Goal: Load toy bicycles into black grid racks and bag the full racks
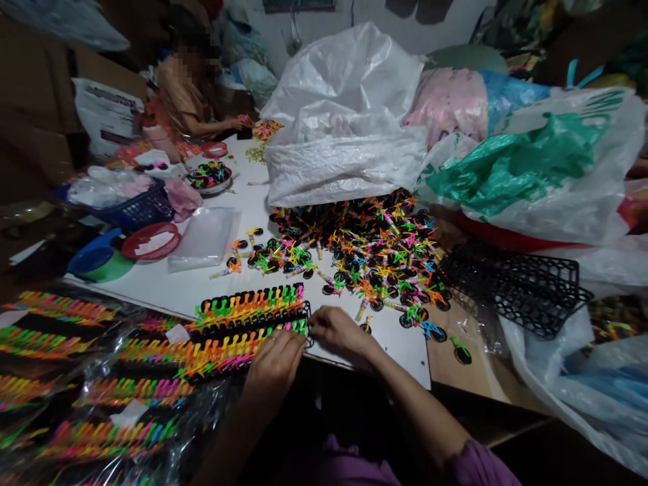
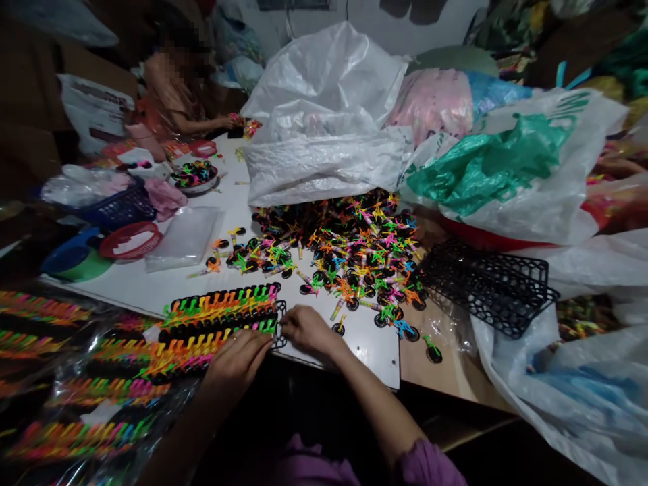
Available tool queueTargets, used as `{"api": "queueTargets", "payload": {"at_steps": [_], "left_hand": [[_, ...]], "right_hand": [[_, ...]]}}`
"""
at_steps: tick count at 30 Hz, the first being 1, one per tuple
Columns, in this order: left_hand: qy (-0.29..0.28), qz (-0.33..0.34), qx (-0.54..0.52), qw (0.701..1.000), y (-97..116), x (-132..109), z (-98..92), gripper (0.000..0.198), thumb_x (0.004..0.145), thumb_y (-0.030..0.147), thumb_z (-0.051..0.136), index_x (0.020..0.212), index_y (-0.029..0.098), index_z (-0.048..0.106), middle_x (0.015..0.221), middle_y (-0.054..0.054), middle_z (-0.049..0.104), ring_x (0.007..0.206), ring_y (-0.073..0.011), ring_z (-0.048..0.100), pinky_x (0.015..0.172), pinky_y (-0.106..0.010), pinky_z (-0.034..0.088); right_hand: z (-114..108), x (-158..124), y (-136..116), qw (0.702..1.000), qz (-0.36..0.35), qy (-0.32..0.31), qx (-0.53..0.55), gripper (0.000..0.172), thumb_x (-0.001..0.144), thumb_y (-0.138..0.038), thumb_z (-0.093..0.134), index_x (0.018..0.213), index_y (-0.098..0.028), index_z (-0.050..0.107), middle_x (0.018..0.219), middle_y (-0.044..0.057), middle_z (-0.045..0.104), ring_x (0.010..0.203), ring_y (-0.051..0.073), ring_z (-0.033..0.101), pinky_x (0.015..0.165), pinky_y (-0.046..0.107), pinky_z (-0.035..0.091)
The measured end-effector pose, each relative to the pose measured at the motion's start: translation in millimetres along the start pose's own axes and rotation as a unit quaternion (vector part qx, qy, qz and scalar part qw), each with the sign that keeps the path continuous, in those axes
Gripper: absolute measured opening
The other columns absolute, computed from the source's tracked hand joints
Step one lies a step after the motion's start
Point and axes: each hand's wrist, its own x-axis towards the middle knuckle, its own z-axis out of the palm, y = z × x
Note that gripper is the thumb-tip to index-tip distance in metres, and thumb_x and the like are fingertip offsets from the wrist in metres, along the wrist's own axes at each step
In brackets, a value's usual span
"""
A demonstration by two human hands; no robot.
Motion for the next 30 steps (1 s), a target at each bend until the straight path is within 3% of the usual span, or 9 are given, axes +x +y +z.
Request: {"api": "queueTargets", "payload": {"at_steps": [4,8,11,15,18,22,26,28,30], "left_hand": [[-0.005,-0.01,-0.005,1.0,1.6,-1.7,-2.1,0.016,0.089,0.017,0.043,0.092,0.018,0.059,0.081,-0.004,0.064,0.079,-0.0169,0.058,0.079,-0.032,0.045],[0.016,-0.022,0.001,1.0,0.1,13.0,-16.2,0.014,0.088,0.021,0.047,0.094,0.018,0.059,0.084,-0.004,0.064,0.083,-0.0175,0.058,0.079,-0.032,0.045],[0.05,-0.069,0.022,0.996,-7.6,35.2,-22.6,0.017,0.087,0.024,0.049,0.099,0.016,0.058,0.093,-0.006,0.063,0.09,-0.019,0.056,0.083,-0.034,0.043],[-0.067,-0.066,0.052,0.994,-24.9,56.8,-7.1,0.018,0.088,0.024,0.046,0.094,0.015,0.06,0.086,-0.007,0.061,0.083,-0.0203,0.057,0.076,-0.035,0.045],[-0.112,-0.056,0.046,0.991,-32.9,57.0,8.4,0.02,0.089,0.021,0.043,0.087,0.015,0.061,0.08,-0.007,0.06,0.076,-0.0193,0.056,0.073,-0.034,0.045],[-0.102,-0.05,0.028,0.993,-34.6,48.0,12.5,0.021,0.089,0.022,0.041,0.089,0.014,0.061,0.08,-0.007,0.06,0.077,-0.0189,0.056,0.073,-0.033,0.046],[-0.091,-0.043,0.011,0.995,-34.4,43.7,9.5,0.02,0.09,0.022,0.041,0.092,0.015,0.06,0.082,-0.006,0.061,0.078,-0.018,0.056,0.073,-0.031,0.046],[-0.088,-0.047,0.006,0.995,-35.2,43.8,9.7,0.021,0.09,0.023,0.041,0.093,0.015,0.06,0.082,-0.006,0.061,0.078,-0.0177,0.057,0.073,-0.031,0.046],[-0.088,-0.051,0.001,0.995,-36.4,44.5,10.8,0.021,0.09,0.024,0.041,0.093,0.016,0.061,0.082,-0.006,0.061,0.079,-0.0178,0.057,0.074,-0.031,0.046]], "right_hand": [[-34.9,44.7,-2.9,0.973,0.114,0.136,-0.145,0.029,0.085,-0.022,0.045,0.112,-0.014,0.054,0.104,0.013,0.061,0.093,0.021,0.058,0.078,0.03,0.042],[-45.3,82.2,-9.8,0.945,0.212,0.1,-0.228,0.032,0.085,-0.011,0.038,0.115,-0.01,0.051,0.099,0.017,0.063,0.093,0.023,0.06,0.078,0.032,0.043],[-44.9,75.6,-9.9,0.952,0.184,0.103,-0.224,0.032,0.086,-0.017,0.039,0.116,-0.014,0.05,0.105,0.014,0.062,0.096,0.022,0.059,0.079,0.031,0.043],[-48.4,38.5,-5.7,0.963,0.103,0.16,-0.19,0.033,0.087,-0.023,0.039,0.118,-0.019,0.049,0.112,0.009,0.057,0.096,0.019,0.057,0.08,0.029,0.042],[-46.3,25.9,-0.6,0.964,0.113,0.168,-0.172,0.03,0.087,-0.023,0.039,0.113,-0.017,0.052,0.11,0.009,0.058,0.094,0.018,0.057,0.079,0.027,0.041],[-32.4,51.8,3.4,0.959,0.168,0.139,-0.182,0.029,0.086,-0.029,0.045,0.111,-0.016,0.053,0.107,0.011,0.06,0.095,0.021,0.058,0.078,0.029,0.041],[-27.4,84.6,1.3,0.949,0.231,0.11,-0.183,0.029,0.08,-0.019,0.05,0.107,-0.011,0.055,0.101,0.016,0.064,0.091,0.024,0.06,0.075,0.032,0.042],[-32.1,84.7,2.5,0.956,0.223,0.12,-0.149,0.03,0.079,-0.018,0.05,0.108,-0.012,0.056,0.097,0.014,0.065,0.088,0.022,0.06,0.074,0.031,0.042],[-36.8,70.1,6.7,0.968,0.162,0.167,-0.091,0.03,0.08,-0.022,0.05,0.109,-0.015,0.056,0.095,0.009,0.065,0.085,0.018,0.059,0.074,0.028,0.041]]}}
